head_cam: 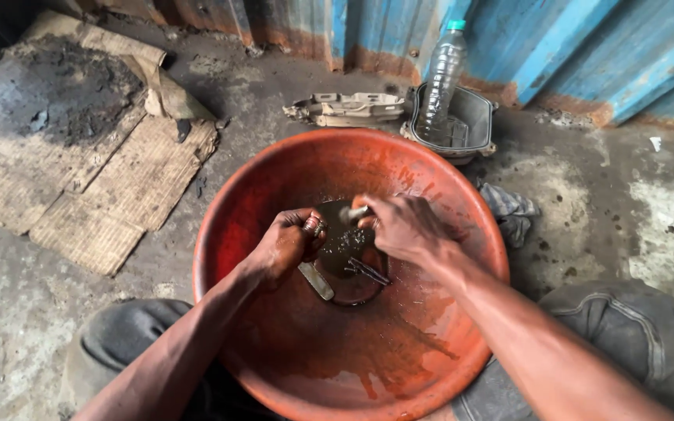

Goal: The person cleans various metal components in a basin of liquid by hand, scrubbing each piece with a small brush and a metal strip. They pick up and wash a bracket, several bolts, and a rectangular part before setting them back into the basin.

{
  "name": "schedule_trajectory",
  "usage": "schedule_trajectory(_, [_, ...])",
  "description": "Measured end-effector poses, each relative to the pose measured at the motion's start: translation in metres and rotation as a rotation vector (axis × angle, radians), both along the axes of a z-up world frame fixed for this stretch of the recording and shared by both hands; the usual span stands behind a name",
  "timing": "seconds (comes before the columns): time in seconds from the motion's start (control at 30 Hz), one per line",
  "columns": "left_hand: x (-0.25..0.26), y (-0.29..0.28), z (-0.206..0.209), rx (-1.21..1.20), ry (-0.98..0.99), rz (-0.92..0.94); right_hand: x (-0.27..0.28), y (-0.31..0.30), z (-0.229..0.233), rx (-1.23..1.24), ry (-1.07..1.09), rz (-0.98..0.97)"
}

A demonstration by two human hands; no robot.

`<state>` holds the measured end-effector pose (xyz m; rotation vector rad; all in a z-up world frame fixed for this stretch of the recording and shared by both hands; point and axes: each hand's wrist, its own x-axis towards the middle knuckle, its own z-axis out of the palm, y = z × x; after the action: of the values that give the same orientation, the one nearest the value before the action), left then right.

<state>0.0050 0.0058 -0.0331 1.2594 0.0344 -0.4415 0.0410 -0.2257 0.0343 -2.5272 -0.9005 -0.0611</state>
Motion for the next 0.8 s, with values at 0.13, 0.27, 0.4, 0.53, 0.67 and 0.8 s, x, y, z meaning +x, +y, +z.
schedule_trajectory(0.13, [0.002,-0.010,0.013,0.187,0.134,0.110,-0.003,0.009,-0.001,0.238,-0.200,0.131])
schedule_trajectory(0.27, [-0.004,-0.008,0.026,0.322,0.030,-0.004,-0.005,0.010,-0.016,-0.003,-0.121,0.138])
schedule_trajectory(0.4, [0.000,-0.006,0.033,0.254,-0.104,-0.022,0.005,-0.003,-0.017,-0.098,-0.093,-0.020])
schedule_trajectory(0.53, [-0.005,-0.001,0.035,0.288,-0.175,-0.036,0.003,0.004,-0.003,0.056,-0.119,-0.012])
schedule_trajectory(0.67, [-0.004,-0.001,0.036,0.262,-0.133,-0.057,-0.003,0.006,0.003,0.122,-0.124,-0.008])
schedule_trajectory(0.8, [-0.004,-0.001,0.038,0.306,-0.170,-0.038,-0.006,0.010,0.003,0.250,-0.224,0.070])
